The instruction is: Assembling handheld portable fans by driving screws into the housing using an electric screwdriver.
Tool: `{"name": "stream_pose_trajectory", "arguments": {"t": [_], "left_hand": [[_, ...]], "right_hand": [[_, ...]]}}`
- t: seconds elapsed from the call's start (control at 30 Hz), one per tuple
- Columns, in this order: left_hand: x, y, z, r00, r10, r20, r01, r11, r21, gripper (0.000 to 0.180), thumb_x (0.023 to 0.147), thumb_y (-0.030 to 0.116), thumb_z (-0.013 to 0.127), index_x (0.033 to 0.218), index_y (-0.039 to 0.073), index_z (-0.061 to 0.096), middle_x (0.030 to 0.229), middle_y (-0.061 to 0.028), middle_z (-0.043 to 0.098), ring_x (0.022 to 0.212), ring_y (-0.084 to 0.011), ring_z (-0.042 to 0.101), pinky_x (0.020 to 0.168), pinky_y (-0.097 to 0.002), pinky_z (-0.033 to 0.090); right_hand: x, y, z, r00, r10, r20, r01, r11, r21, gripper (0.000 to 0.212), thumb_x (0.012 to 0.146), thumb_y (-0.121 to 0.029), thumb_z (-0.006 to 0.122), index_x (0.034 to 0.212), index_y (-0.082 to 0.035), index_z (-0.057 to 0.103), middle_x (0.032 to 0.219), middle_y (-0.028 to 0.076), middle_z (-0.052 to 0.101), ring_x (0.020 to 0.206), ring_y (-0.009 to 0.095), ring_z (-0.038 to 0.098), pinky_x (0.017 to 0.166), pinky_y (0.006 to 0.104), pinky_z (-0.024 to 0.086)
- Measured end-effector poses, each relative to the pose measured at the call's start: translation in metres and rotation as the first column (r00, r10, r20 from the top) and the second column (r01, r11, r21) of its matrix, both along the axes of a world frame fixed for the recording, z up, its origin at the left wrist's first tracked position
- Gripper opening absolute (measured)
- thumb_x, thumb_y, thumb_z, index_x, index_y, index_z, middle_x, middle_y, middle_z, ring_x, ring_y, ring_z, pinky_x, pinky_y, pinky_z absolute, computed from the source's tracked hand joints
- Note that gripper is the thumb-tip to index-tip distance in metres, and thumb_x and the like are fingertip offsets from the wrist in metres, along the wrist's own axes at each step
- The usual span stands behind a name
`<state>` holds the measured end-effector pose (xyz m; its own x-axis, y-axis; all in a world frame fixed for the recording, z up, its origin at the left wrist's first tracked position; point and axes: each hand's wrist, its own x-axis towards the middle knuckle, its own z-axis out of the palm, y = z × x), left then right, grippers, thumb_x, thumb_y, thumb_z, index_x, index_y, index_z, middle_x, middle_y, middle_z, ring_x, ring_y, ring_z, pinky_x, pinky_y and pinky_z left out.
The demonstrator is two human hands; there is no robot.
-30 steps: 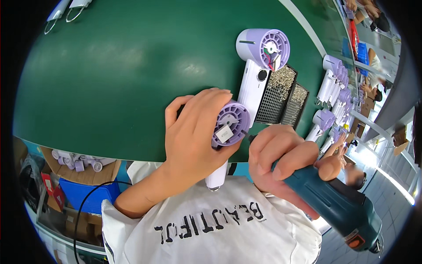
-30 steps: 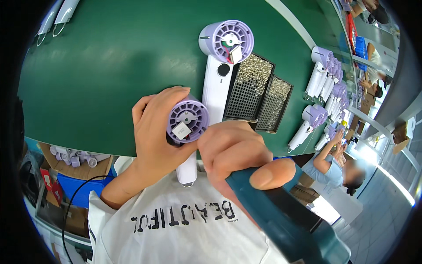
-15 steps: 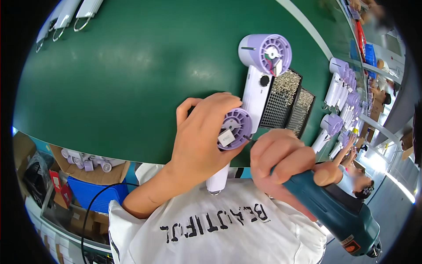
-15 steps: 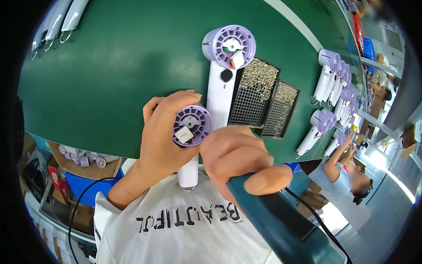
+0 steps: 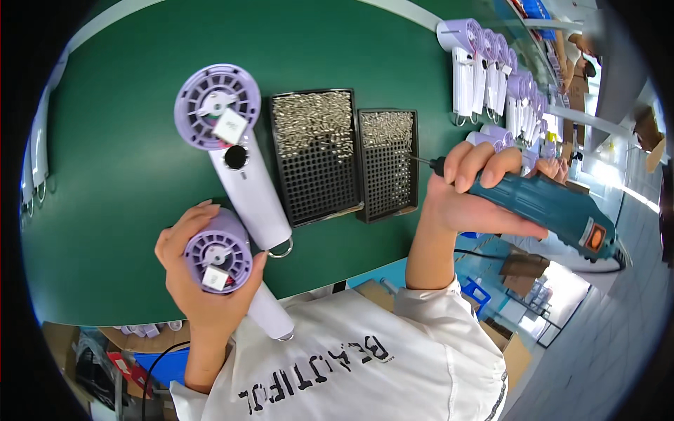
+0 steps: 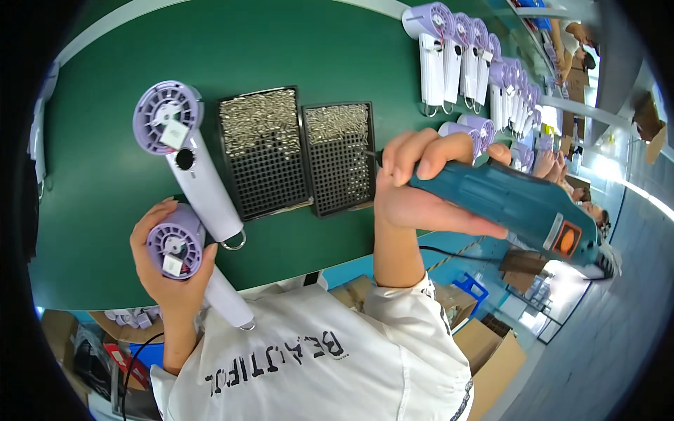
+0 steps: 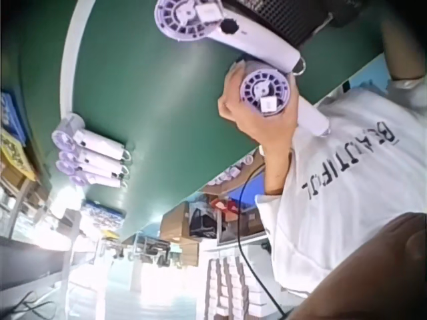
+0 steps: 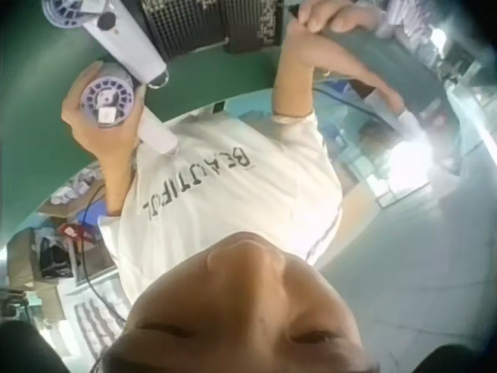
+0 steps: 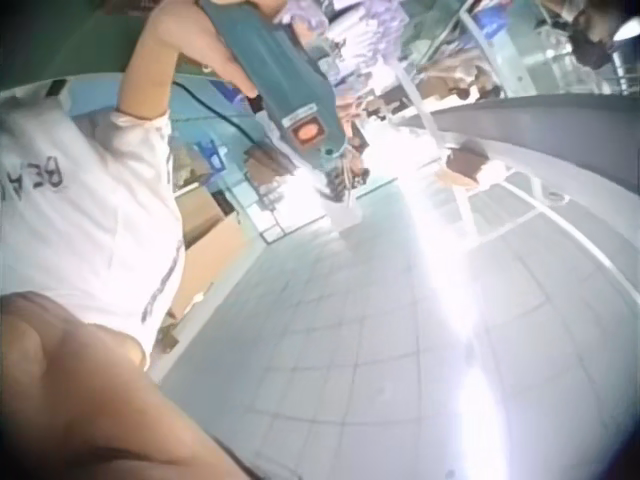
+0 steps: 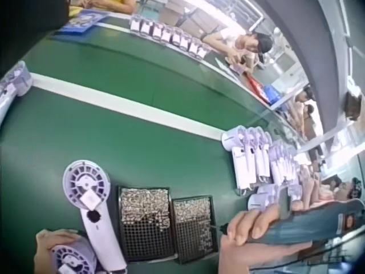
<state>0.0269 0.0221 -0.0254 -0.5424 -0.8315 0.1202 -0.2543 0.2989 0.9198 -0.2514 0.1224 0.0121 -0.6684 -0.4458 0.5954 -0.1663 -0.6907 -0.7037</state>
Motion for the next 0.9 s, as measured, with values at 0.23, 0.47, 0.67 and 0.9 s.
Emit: {"name": "stream_pose_trajectory", "arguments": {"t": [0.23, 0.47, 0.67, 0.9], "left_hand": [[-0.006, 0.000, -0.002, 1.000, -0.018, 0.020, 0.018, 0.999, -0.029, 0.068, 0.063, 0.006, 0.083, 0.120, -0.001, 0.047, 0.116, -0.0198, 0.059, 0.111, -0.0337, 0.057, 0.100, -0.0438, 0.041], [-0.006, 0.000, -0.004, 1.000, -0.012, 0.013, 0.013, 0.999, -0.040, 0.069, 0.063, 0.006, 0.083, 0.121, -0.001, 0.047, 0.116, -0.0198, 0.059, 0.110, -0.0340, 0.058, 0.100, -0.0446, 0.040], [-0.005, -0.001, -0.003, 1.000, -0.027, 0.006, 0.027, 0.999, -0.041, 0.069, 0.064, 0.007, 0.083, 0.122, 0.000, 0.047, 0.117, -0.0185, 0.060, 0.111, -0.0331, 0.057, 0.100, -0.0435, 0.040], [0.000, 0.000, -0.001, 1.000, 0.009, 0.017, -0.009, 1.000, -0.007, 0.068, 0.063, 0.007, 0.085, 0.120, 0.001, 0.050, 0.118, -0.0166, 0.061, 0.110, -0.0306, 0.057, 0.099, -0.0400, 0.038]], "right_hand": [[-0.003, -0.001, -0.006, 0.997, -0.022, 0.067, 0.023, 1.000, -0.017, 0.090, 0.079, -0.090, 0.025, 0.129, -0.017, 0.037, 0.069, 0.006, 0.049, 0.044, 0.017, 0.046, 0.036, 0.0282, 0.039], [-0.007, -0.001, -0.017, 0.999, -0.030, 0.039, 0.029, 0.999, 0.025, 0.089, 0.079, -0.090, 0.025, 0.130, -0.018, 0.038, 0.068, 0.006, 0.049, 0.043, 0.016, 0.047, 0.035, 0.0276, 0.039], [-0.004, -0.005, -0.017, 0.998, -0.044, 0.035, 0.043, 0.999, 0.020, 0.090, 0.078, -0.090, 0.024, 0.130, -0.018, 0.038, 0.068, 0.005, 0.049, 0.044, 0.016, 0.046, 0.036, 0.0275, 0.040], [0.012, -0.008, -0.003, 0.998, -0.033, -0.044, 0.034, 0.999, 0.016, 0.089, 0.079, -0.089, 0.026, 0.130, -0.019, 0.039, 0.067, 0.005, 0.049, 0.043, 0.017, 0.044, 0.035, 0.0286, 0.037]]}}
